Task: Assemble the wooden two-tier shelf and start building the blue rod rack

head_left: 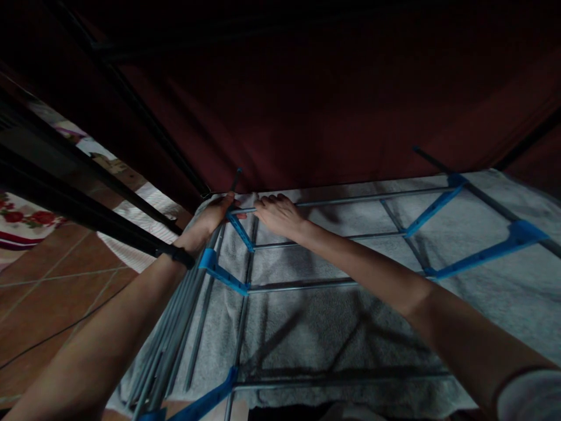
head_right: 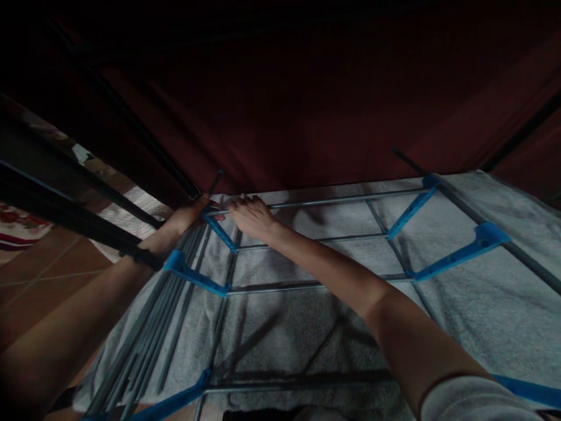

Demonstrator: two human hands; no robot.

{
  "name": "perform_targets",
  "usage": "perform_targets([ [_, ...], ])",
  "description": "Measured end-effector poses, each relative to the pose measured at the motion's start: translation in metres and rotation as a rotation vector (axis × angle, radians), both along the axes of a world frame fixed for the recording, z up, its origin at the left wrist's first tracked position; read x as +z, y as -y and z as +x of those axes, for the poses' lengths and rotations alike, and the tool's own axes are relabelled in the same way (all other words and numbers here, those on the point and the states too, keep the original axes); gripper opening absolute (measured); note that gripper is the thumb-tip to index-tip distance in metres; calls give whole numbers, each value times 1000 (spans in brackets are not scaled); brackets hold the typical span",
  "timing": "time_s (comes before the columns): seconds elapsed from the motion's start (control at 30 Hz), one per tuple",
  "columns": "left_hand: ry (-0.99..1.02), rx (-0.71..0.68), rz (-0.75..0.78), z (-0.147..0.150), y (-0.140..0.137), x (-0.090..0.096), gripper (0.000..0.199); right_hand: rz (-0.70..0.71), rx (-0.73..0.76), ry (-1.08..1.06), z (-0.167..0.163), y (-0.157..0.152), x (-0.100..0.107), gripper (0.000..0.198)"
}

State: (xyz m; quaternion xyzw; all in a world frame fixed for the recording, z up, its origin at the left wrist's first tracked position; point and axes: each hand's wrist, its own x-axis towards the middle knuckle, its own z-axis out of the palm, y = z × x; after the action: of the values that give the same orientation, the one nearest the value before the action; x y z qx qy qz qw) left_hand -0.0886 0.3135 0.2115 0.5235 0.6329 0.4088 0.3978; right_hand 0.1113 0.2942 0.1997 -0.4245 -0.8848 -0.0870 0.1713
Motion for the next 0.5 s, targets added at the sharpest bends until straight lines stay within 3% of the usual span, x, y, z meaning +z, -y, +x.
perform_targets([
  [0.13, 14, 25, -17, 4, 3, 4, 45, -40, -57, 34, 7, 2, -4, 37],
  [0.5, -58, 86, -25, 14, 14, 16, 41, -155, 15, 59, 11, -9, 7, 43],
])
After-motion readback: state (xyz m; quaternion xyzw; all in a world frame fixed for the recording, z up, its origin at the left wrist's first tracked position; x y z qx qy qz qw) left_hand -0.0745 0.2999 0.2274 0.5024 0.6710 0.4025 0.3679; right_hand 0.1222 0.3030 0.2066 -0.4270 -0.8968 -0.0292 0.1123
